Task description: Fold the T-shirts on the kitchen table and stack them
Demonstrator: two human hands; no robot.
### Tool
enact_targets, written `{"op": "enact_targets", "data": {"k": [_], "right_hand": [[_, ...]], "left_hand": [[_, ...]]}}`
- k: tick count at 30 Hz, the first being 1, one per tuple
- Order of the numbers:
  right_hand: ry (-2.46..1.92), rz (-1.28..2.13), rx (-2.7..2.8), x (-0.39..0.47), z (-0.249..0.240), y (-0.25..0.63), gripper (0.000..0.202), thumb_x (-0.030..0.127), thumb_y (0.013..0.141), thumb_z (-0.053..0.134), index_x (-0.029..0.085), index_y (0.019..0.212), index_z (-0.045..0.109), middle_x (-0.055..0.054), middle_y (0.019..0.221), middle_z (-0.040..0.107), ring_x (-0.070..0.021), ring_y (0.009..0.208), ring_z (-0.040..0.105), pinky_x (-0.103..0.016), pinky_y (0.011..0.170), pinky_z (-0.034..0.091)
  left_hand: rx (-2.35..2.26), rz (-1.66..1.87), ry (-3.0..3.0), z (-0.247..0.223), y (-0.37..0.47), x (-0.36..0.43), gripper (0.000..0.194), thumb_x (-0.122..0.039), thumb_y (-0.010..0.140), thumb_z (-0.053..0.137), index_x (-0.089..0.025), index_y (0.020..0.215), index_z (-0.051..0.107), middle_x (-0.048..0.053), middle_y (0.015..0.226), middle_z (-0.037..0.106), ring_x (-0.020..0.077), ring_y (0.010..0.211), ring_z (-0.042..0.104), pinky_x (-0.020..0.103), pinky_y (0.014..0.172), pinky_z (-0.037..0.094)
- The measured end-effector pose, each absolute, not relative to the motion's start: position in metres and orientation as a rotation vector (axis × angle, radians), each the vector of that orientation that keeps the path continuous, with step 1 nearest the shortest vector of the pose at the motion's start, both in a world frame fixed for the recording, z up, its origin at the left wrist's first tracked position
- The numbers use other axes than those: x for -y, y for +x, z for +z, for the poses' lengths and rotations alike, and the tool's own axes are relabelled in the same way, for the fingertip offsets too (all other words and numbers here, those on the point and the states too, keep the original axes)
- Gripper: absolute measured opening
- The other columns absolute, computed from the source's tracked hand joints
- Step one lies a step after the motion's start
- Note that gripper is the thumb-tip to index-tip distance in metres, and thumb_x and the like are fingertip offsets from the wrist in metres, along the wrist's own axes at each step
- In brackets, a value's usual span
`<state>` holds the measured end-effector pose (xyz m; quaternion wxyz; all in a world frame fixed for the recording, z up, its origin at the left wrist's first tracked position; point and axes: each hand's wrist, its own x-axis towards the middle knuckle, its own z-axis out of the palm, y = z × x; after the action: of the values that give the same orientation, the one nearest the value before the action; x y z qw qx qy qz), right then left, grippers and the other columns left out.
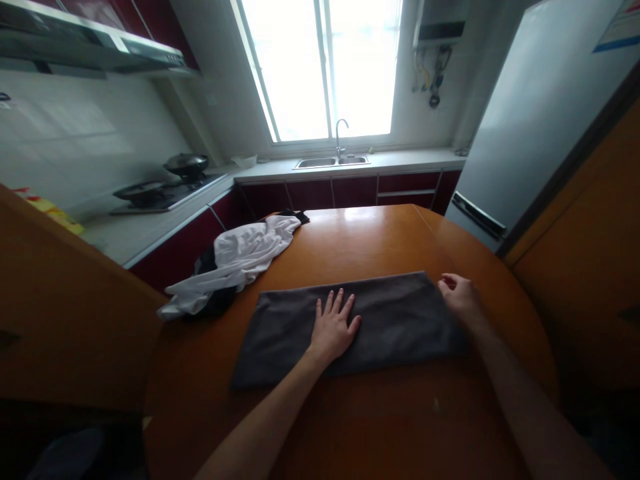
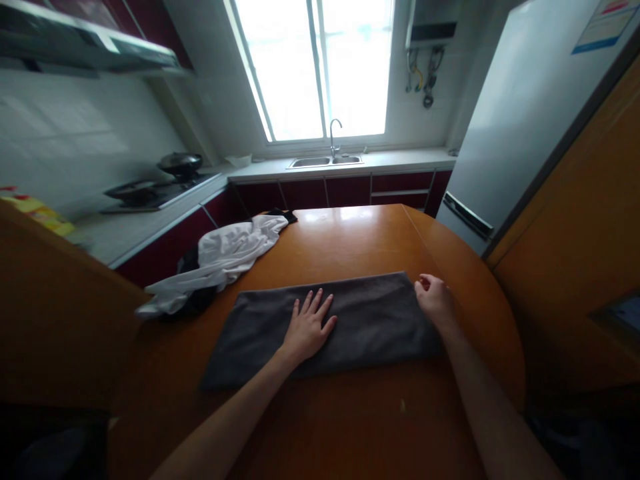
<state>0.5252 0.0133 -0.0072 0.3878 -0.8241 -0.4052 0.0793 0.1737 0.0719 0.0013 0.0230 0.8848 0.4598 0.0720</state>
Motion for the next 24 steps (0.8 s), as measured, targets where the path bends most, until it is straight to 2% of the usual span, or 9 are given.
{"op": "enact_targets", "data": {"k": [5, 10, 15, 20, 24], "right_hand": [[-2.082, 0.561, 1.005, -0.004, -0.016, 0.541, 0.027, 0.029, 0.081, 0.069, 0.009, 0.097, 0.078, -0.02, 0.1, 0.077, -0.0283, 0.089, 0.074, -0.037, 0.08, 0.057], [-2.121, 0.691, 0.979, 0.002, -0.002, 0.532, 0.024, 0.034, 0.077, 0.077, 0.012, 0.087, 0.076, -0.017, 0.093, 0.078, -0.026, 0.084, 0.074, -0.03, 0.069, 0.056], [-2.06, 0.915, 0.881, 0.007, 0.016, 0.522, 0.021, 0.033, 0.08, 0.075, 0.013, 0.075, 0.074, -0.016, 0.083, 0.078, -0.0244, 0.075, 0.073, -0.026, 0.057, 0.055], [-1.902, 1.141, 0.803, 0.011, 0.028, 0.514, 0.019, 0.032, 0.085, 0.072, 0.013, 0.084, 0.074, -0.015, 0.09, 0.079, -0.0226, 0.075, 0.074, -0.027, 0.061, 0.059], [-1.743, 1.245, 0.79, 0.015, 0.035, 0.515, 0.021, 0.027, 0.084, 0.072, 0.016, 0.101, 0.071, -0.012, 0.103, 0.078, -0.0221, 0.086, 0.075, -0.027, 0.07, 0.061]], "left_hand": [[-1.409, 0.216, 2.74, 0.004, 0.174, -0.072, 0.062, -0.058, 0.102, 0.032, -0.031, 0.158, 0.034, 0.004, 0.168, 0.024, 0.0297, 0.155, 0.017, 0.059, 0.124, 0.013], [-1.402, 0.219, 2.744, 0.005, 0.175, -0.071, 0.062, -0.057, 0.102, 0.034, -0.03, 0.158, 0.036, 0.005, 0.167, 0.024, 0.031, 0.155, 0.018, 0.059, 0.123, 0.014], [-1.392, 0.23, 2.726, 0.005, 0.174, -0.072, 0.061, -0.053, 0.102, 0.039, -0.028, 0.157, 0.037, 0.007, 0.167, 0.026, 0.0325, 0.155, 0.019, 0.061, 0.123, 0.014], [-1.21, 0.344, 2.789, 0.012, 0.177, -0.07, 0.061, -0.047, 0.103, 0.041, -0.029, 0.16, 0.03, 0.005, 0.168, 0.023, 0.0308, 0.156, 0.015, 0.061, 0.123, 0.012], [-0.972, 0.302, 2.817, 0.012, 0.183, -0.062, 0.061, -0.054, 0.103, 0.039, -0.03, 0.159, 0.031, 0.004, 0.167, 0.025, 0.0301, 0.156, 0.016, 0.059, 0.124, 0.015]]}}
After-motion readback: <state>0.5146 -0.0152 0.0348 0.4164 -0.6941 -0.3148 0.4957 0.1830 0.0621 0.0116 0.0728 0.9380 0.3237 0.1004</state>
